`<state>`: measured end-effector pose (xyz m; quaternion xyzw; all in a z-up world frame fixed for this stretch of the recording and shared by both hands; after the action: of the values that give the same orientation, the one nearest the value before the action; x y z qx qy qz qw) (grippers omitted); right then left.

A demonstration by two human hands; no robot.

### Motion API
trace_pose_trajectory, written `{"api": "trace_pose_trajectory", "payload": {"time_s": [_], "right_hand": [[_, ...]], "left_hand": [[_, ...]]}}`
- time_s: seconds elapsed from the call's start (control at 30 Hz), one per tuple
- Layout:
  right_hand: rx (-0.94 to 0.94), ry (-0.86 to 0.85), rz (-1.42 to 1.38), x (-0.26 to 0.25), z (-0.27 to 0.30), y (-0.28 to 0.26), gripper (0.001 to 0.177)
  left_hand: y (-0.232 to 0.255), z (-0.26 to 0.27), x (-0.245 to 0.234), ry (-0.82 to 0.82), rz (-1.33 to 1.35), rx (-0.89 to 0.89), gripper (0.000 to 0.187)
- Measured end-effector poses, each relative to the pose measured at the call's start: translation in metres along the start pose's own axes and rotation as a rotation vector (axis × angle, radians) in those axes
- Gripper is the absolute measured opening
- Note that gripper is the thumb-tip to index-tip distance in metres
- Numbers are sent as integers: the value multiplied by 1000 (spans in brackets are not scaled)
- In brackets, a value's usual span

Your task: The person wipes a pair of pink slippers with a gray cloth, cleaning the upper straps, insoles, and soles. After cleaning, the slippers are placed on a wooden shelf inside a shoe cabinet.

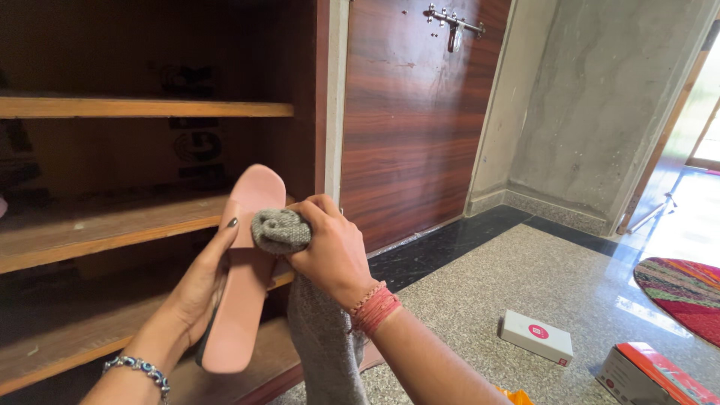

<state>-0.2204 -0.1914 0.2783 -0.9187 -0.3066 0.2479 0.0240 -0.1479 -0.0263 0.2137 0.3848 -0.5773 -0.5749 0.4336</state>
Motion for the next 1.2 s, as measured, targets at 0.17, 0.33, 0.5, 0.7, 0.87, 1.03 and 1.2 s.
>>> {"api": "trace_pose_trajectory", "payload": {"time_s": [0.17,0.33,0.5,0.7,0.87,1.03,1.2], "right_hand": [[82,2,-38,0,10,14,37],[145,26,-29,3,15,32,38],[72,97,-96,2,6,14,40],[-23,103,-79,3,5,-2,41],[119,39,-71,2,15,15,39],[118,60,-65,3,14,21,42],[30,99,-77,10,10,12,41]], "left_hand": [[2,3,-5,-31,61,25,78],[7,5,-8,-35,233,66,75],[-2,-3,-1,-48,213,23,82],[10,1,-4,-41,260,148,74],[6,10,-9,21,235,64,78],[6,5,-4,-49,338,106,76],[-4,0,0,-69,326,102,75]]}}
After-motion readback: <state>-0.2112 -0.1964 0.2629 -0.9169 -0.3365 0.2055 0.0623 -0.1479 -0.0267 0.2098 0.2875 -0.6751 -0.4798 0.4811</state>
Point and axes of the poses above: each hand's wrist, its own z-axis away from the middle knuckle, its own x-axis out of the palm, y = z × x, the point moved 4 cm from there along -z, towards the middle knuckle, and after that the axes turned 5 degrees about -x, right-handed, at the moved point
